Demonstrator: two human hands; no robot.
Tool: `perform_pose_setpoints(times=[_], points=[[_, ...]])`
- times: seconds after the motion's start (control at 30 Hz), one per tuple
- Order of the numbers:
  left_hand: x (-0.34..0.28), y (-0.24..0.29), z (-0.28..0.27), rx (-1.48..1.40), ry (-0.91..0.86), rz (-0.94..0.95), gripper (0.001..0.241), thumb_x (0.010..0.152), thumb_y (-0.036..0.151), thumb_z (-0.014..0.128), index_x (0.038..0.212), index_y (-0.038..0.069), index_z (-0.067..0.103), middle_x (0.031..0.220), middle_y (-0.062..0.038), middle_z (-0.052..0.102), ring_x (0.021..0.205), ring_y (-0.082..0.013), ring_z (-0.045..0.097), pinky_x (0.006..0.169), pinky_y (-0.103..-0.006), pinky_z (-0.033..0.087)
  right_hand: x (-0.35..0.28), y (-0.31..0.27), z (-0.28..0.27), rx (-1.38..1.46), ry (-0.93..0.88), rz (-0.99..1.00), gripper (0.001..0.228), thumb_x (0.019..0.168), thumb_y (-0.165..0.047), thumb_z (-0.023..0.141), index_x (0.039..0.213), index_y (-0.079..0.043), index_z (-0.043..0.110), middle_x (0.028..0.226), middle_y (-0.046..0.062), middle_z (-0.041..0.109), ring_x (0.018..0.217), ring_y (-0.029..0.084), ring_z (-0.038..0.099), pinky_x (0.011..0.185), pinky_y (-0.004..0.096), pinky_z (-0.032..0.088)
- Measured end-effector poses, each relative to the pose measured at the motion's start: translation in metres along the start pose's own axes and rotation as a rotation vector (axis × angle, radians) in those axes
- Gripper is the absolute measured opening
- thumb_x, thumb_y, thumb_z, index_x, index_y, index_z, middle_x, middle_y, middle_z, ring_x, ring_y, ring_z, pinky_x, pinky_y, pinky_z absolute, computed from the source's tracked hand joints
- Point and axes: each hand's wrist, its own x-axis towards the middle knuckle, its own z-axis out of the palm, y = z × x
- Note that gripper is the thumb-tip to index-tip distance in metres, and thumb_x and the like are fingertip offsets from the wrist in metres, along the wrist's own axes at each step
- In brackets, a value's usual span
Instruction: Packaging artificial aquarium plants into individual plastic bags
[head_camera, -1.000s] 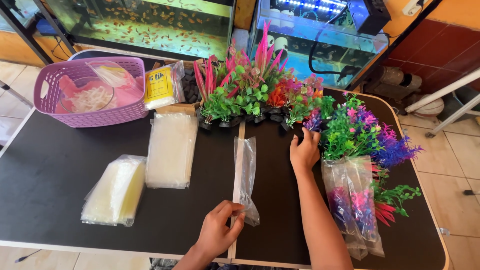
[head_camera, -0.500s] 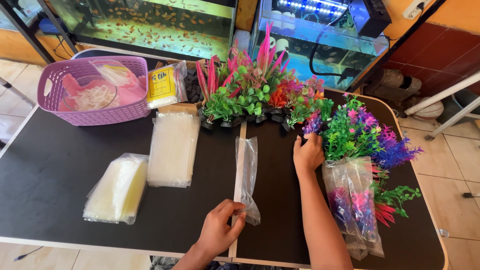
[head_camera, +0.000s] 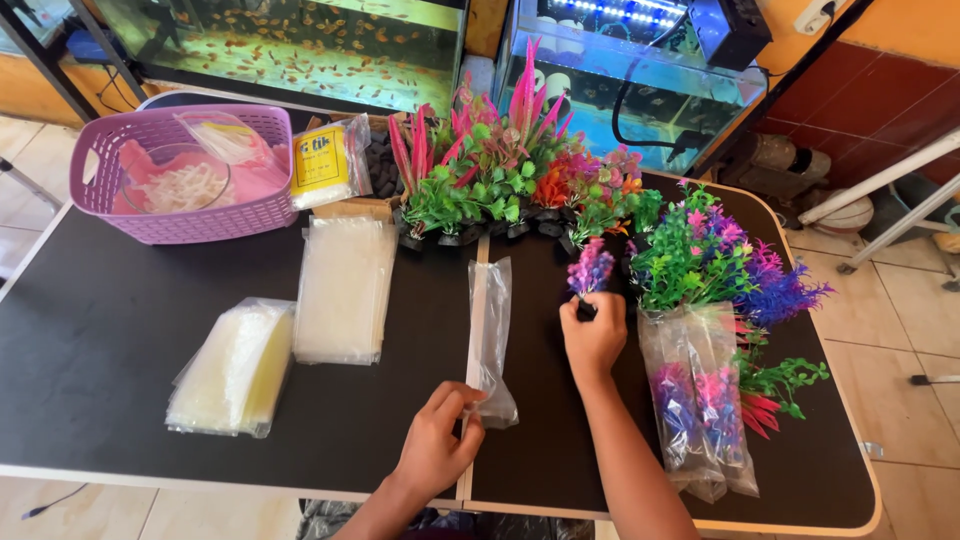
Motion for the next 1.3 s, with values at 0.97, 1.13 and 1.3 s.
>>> perform_pose_setpoints(times=[0.97, 1.13, 1.3], points=[[0.016, -0.013, 0.013, -0.449, 0.153, -0.076, 0.011, 0.09, 0.012, 0.079, 0.087, 0.003, 0.073, 0.066, -0.007, 0.07, 0.065, -0.0117, 0.063, 0.057, -0.0287, 0.053, -0.082, -0.133, -0.098, 0.454, -0.055, -0.398, 0.022, 0.078, -0.019, 0.089, 0.088, -0.009, 0.072, 0.086, 0.008, 0.072, 0.073, 0.027, 0.072, 0.068, 0.037, 0.061], [0.007, -0.008, 0.008, -0.401, 0.179, -0.103, 0.01, 0.092, 0.01, 0.076, 0.091, 0.002, 0.07, 0.065, -0.01, 0.068, 0.066, -0.0114, 0.062, 0.056, -0.0303, 0.053, -0.083, -0.132, -0.099, 0.482, -0.115, -0.375, 0.024, 0.082, -0.023, 0.086, 0.092, -0.007, 0.072, 0.087, 0.009, 0.072, 0.075, 0.028, 0.072, 0.068, 0.038, 0.061], [0.004, -0.016, 0.012, -0.365, 0.122, -0.083, 0.01, 0.096, 0.008, 0.069, 0.102, 0.0, 0.069, 0.073, -0.017, 0.074, 0.069, -0.0165, 0.069, 0.061, -0.0364, 0.059, -0.088, -0.118, -0.096, 0.408, -0.151, -0.261, 0.046, 0.074, -0.029, 0.09, 0.108, -0.007, 0.07, 0.097, 0.01, 0.07, 0.088, 0.03, 0.071, 0.079, 0.041, 0.057]])
